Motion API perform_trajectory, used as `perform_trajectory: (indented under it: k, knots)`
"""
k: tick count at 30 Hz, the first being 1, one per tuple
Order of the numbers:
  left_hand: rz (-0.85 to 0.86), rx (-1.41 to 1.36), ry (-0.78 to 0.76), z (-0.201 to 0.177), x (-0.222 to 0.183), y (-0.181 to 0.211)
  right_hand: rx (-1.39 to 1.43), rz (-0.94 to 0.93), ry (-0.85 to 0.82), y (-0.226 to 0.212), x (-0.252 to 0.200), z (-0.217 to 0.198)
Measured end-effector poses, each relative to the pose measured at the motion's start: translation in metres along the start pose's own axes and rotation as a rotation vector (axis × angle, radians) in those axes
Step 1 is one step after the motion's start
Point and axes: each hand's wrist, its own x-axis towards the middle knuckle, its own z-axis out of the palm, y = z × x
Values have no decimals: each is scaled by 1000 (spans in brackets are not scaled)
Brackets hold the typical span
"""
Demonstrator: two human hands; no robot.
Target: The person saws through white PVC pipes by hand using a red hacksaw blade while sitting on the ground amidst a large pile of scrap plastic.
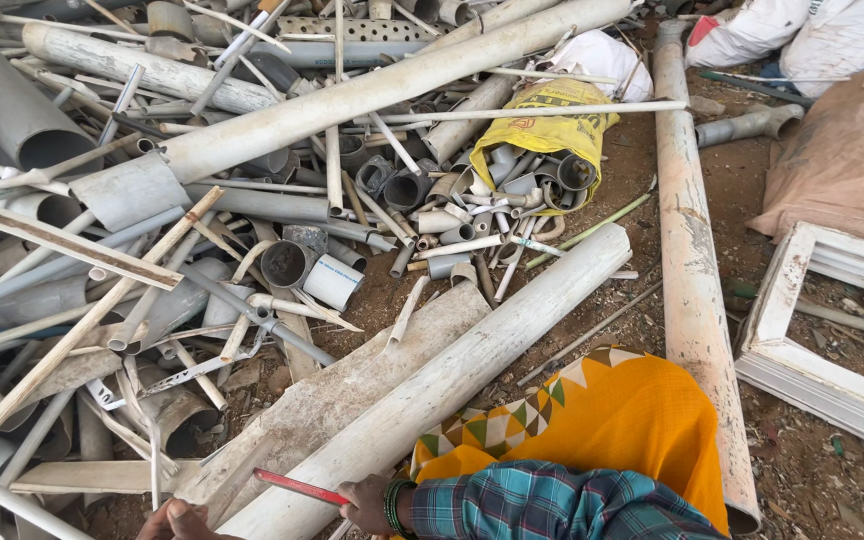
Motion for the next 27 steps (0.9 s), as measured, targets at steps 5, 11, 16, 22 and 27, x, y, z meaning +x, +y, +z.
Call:
perform_trajectory:
  k: [5, 11, 16, 22, 27]
  knots:
    - [-144, -241, 115, -25, -8, 76, 744, 521, 325, -21, -17, -37]
    - [-175, -489, 159, 37, -44, 143, 448, 251, 354, 18, -3, -60]
    - [-1, -651, -219, 52, -60, 138, 235, -106, 236, 5, 3, -16]
    - [46, -744, -305, 46, -57, 150, 396, 381, 227, 21, -4, -51]
    - [14, -818, -456, 38, -53, 172, 322, -15, 272, -6, -19, -32]
